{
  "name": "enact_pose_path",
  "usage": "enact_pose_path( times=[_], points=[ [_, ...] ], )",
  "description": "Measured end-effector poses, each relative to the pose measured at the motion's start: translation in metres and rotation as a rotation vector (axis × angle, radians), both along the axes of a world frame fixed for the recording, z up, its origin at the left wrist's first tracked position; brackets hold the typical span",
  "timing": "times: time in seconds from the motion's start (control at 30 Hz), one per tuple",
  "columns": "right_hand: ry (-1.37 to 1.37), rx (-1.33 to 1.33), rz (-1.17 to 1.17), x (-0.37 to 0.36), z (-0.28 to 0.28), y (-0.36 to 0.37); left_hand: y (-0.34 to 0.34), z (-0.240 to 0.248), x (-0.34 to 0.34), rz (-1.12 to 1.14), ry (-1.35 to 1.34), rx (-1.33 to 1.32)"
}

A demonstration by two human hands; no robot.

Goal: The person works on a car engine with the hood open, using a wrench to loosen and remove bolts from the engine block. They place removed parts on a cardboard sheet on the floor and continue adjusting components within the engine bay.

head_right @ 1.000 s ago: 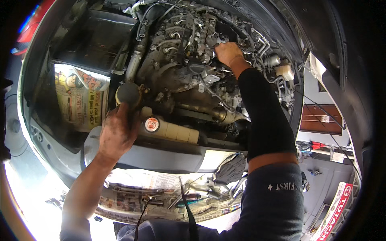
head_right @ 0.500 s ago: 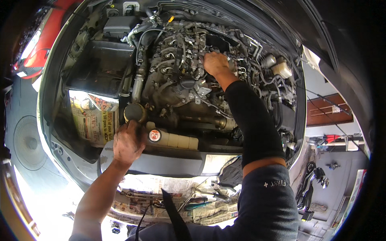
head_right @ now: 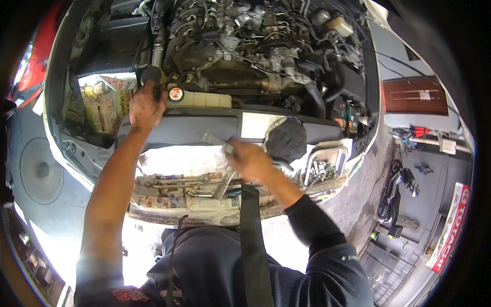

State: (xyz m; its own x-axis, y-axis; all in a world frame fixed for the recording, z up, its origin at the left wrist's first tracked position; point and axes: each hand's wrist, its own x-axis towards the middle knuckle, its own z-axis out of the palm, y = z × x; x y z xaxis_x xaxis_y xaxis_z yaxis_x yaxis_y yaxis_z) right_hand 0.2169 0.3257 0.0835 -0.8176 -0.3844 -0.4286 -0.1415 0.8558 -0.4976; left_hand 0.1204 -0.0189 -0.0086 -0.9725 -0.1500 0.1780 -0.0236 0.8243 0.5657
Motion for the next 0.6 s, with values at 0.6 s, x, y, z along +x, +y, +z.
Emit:
enact_pose_path(
  times=[0.6],
  points=[
    [0.552, 0.303, 0.053, 0.107, -0.065, 0.075, 0.142, 0.013, 0.253, -0.598, -0.357, 0.299]
  ],
)
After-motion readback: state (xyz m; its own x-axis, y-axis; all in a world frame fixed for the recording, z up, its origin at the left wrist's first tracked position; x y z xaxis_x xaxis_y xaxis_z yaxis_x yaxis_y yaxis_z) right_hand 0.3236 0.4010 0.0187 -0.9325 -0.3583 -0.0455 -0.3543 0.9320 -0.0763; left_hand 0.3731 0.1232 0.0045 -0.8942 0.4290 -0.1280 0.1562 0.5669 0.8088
